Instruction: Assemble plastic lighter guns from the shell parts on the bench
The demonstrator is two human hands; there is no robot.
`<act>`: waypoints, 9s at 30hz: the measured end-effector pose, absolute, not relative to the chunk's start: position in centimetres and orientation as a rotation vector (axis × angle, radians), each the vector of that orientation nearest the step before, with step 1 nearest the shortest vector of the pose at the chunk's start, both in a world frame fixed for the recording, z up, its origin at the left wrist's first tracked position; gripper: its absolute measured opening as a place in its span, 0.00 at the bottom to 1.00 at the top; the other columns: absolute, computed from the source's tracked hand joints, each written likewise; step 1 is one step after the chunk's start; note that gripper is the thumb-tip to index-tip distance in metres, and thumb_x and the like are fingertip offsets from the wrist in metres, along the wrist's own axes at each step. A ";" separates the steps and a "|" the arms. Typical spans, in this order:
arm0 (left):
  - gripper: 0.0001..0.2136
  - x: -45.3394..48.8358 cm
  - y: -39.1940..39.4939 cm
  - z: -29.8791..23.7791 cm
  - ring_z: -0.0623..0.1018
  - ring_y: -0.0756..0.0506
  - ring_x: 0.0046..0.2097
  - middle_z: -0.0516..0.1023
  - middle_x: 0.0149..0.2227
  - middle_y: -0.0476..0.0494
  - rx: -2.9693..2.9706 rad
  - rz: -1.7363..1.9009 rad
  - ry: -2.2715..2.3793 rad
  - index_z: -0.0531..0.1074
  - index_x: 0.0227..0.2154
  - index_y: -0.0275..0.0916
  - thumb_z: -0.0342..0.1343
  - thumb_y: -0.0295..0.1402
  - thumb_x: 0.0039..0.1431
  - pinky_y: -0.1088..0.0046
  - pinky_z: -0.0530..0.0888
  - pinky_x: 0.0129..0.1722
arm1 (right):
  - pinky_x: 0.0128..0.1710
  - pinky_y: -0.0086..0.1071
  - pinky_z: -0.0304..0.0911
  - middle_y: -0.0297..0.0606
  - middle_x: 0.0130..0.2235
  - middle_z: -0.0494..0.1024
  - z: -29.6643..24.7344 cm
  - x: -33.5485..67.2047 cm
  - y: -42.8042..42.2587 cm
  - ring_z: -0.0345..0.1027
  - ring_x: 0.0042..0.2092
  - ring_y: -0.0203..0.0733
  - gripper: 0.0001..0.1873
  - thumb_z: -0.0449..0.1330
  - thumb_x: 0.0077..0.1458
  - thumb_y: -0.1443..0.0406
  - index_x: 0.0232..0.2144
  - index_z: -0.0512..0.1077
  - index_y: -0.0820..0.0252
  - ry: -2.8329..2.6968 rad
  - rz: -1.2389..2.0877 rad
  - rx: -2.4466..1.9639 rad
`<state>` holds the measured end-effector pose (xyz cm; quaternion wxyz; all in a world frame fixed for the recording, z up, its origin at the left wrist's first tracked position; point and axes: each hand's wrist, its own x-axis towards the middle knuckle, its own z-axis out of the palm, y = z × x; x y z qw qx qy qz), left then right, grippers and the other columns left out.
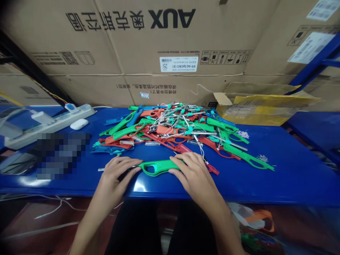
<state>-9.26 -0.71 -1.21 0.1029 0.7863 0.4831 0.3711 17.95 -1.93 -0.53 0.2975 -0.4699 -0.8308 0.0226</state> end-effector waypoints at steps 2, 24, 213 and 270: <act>0.08 -9.4 -0.7 -1.3 0.78 0.41 0.48 0.84 0.46 0.48 2.323 1.091 1.398 0.79 0.47 0.48 0.57 0.33 0.69 0.55 0.67 0.55 | 0.52 0.46 0.64 0.43 0.49 0.80 -0.4 17.9 -2.0 0.72 0.51 0.49 0.13 0.60 0.67 0.60 0.52 0.73 0.58 -2.207 0.075 -1.257; 0.05 -8.7 -1.0 -0.9 0.77 0.42 0.48 0.84 0.44 0.50 2.355 1.085 1.459 0.78 0.43 0.47 0.61 0.31 0.67 0.53 0.66 0.57 | 0.55 0.46 0.64 0.42 0.52 0.79 0.0 17.7 -2.2 0.70 0.53 0.49 0.13 0.56 0.70 0.64 0.54 0.72 0.58 -2.252 0.065 -1.228; 0.08 -8.4 -0.8 0.1 0.77 0.42 0.47 0.85 0.43 0.45 2.481 1.143 1.396 0.80 0.47 0.45 0.59 0.32 0.68 0.56 0.68 0.54 | 0.48 0.37 0.71 0.41 0.48 0.72 -0.4 18.2 -3.2 0.74 0.48 0.47 0.18 0.59 0.66 0.57 0.56 0.75 0.45 -1.850 0.675 -1.417; 0.16 -9.0 1.5 1.9 0.71 0.39 0.60 0.75 0.59 0.40 2.382 1.065 1.403 0.69 0.60 0.45 0.55 0.33 0.71 0.57 0.67 0.60 | 0.51 0.40 0.73 0.41 0.54 0.81 0.1 18.6 -2.6 0.76 0.53 0.46 0.19 0.69 0.56 0.60 0.49 0.73 0.50 -1.319 0.989 -1.172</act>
